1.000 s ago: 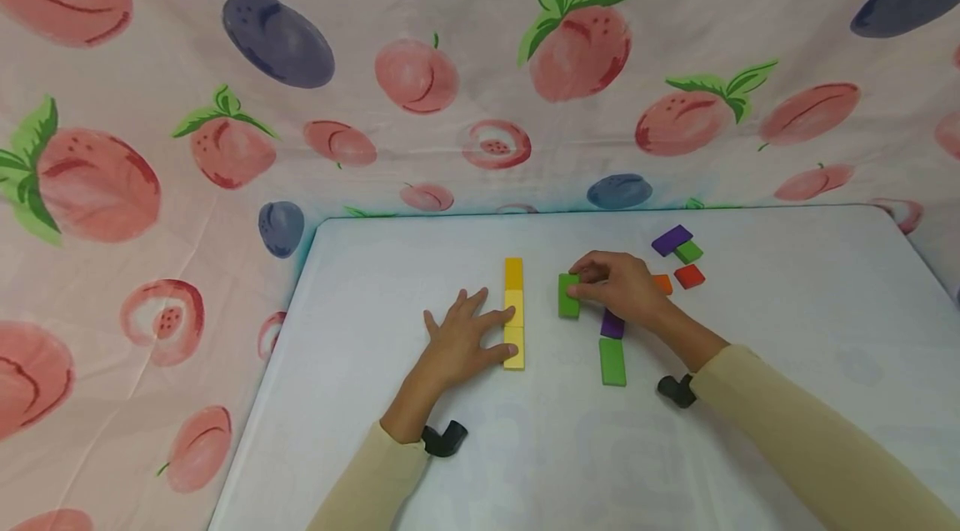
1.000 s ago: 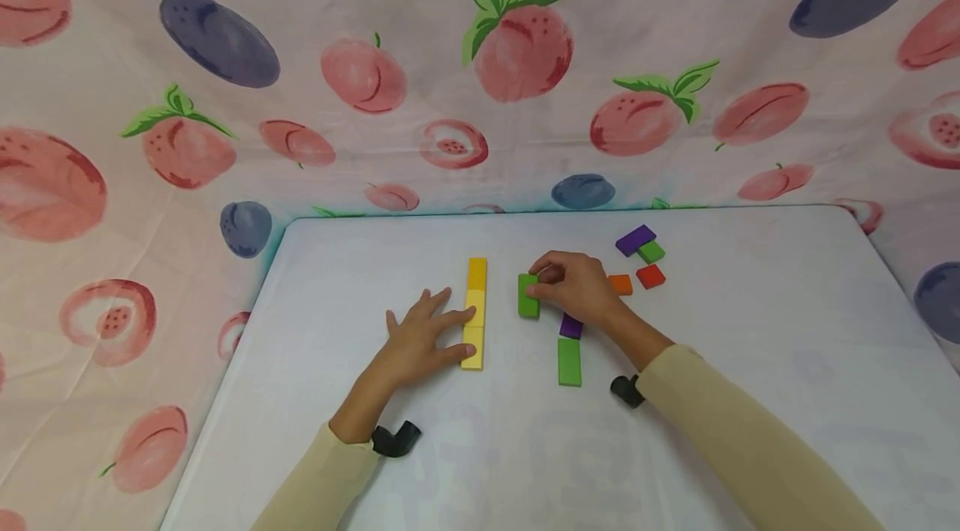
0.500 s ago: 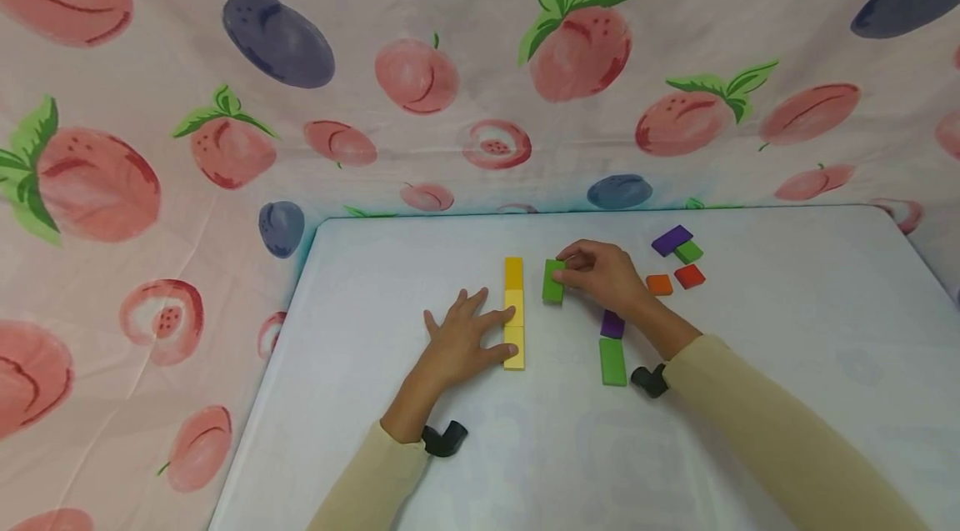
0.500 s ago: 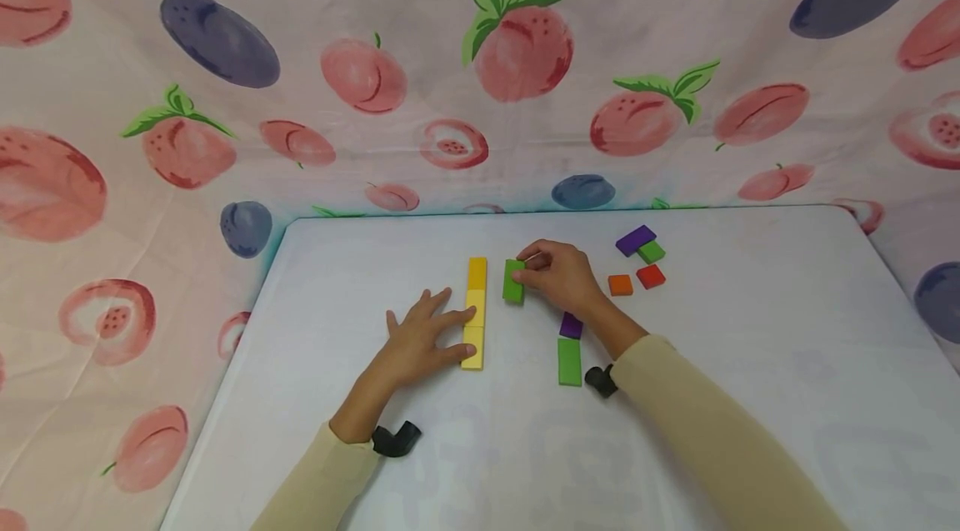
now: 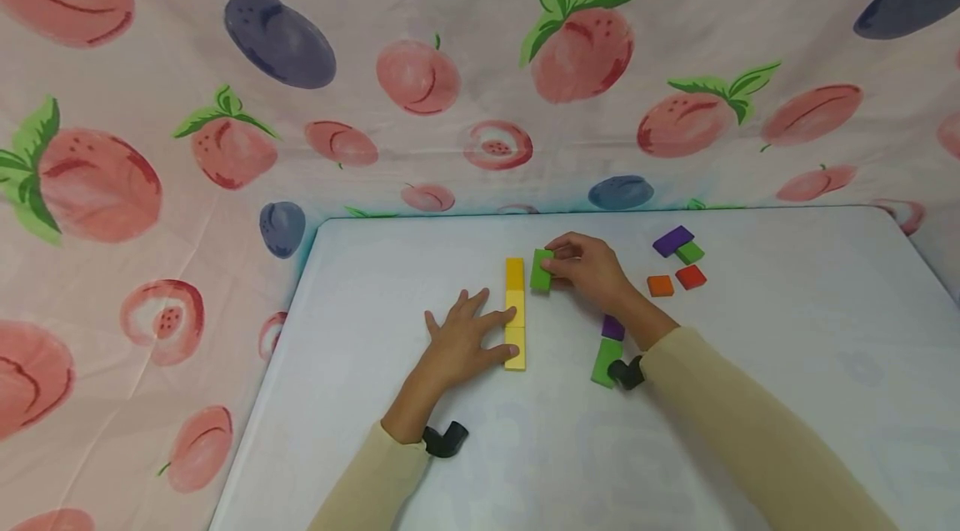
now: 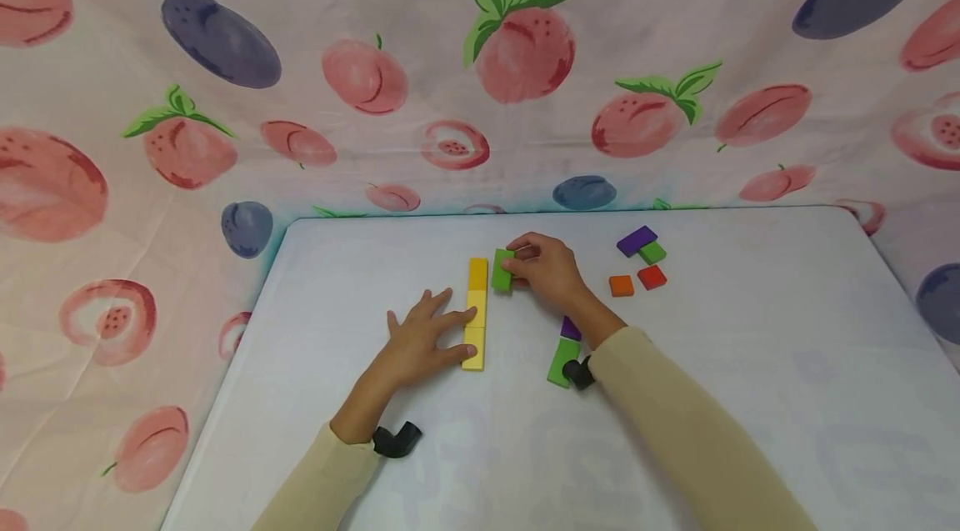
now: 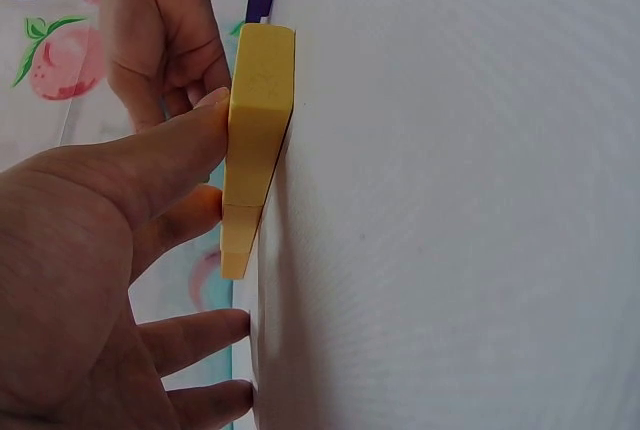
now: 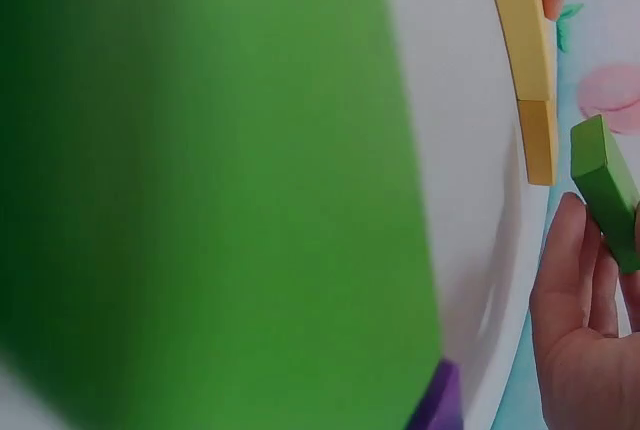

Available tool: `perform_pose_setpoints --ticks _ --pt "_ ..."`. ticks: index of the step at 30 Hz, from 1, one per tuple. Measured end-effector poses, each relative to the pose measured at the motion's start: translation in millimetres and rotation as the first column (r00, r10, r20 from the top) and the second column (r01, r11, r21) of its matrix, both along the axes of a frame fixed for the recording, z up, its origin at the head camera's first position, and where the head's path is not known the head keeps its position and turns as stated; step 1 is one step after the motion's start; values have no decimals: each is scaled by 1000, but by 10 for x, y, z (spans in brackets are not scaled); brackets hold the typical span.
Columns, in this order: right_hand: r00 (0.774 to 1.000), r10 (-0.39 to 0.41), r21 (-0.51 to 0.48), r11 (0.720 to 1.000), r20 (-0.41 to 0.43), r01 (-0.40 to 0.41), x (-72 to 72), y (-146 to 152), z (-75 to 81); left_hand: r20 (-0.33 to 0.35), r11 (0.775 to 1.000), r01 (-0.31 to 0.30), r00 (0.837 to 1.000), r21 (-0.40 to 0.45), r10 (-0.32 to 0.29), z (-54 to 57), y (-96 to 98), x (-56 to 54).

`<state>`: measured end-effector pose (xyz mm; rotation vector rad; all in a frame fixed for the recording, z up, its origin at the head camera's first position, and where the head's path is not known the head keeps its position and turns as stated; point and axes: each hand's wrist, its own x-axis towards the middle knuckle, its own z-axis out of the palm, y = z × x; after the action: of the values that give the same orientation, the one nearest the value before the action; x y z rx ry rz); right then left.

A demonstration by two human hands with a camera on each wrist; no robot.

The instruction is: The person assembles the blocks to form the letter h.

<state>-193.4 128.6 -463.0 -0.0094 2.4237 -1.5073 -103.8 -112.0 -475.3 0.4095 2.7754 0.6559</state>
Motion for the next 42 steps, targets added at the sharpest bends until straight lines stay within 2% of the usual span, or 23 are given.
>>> perform_pose_setpoints --ticks 7,11,18,22,29,36,42 --pt "999 -24 -62 998 33 26 -34 -67 10 7 1000 -3 1000 3 3 10 2 2" --pt "996 -42 -120 991 79 51 -63 -124 20 10 1000 -3 1000 3 3 5 3 1" --pt "987 -73 -284 952 144 112 -118 -225 7 8 1000 -2 1000 0 2 -2 2 -2" --pt "984 -107 -339 929 141 150 -151 -267 -12 4 1000 -3 1000 4 3 -6 3 1" --pt "981 -161 -342 920 111 190 -227 -296 -43 -3 1000 -2 1000 10 2 0 -2 8" --pt "974 -184 -355 909 128 219 -297 -335 -96 1 1000 -6 1000 10 6 4 -3 7" --pt "972 -205 -322 918 113 231 -345 -418 -104 -3 1000 -7 1000 6 7 1 4 3"
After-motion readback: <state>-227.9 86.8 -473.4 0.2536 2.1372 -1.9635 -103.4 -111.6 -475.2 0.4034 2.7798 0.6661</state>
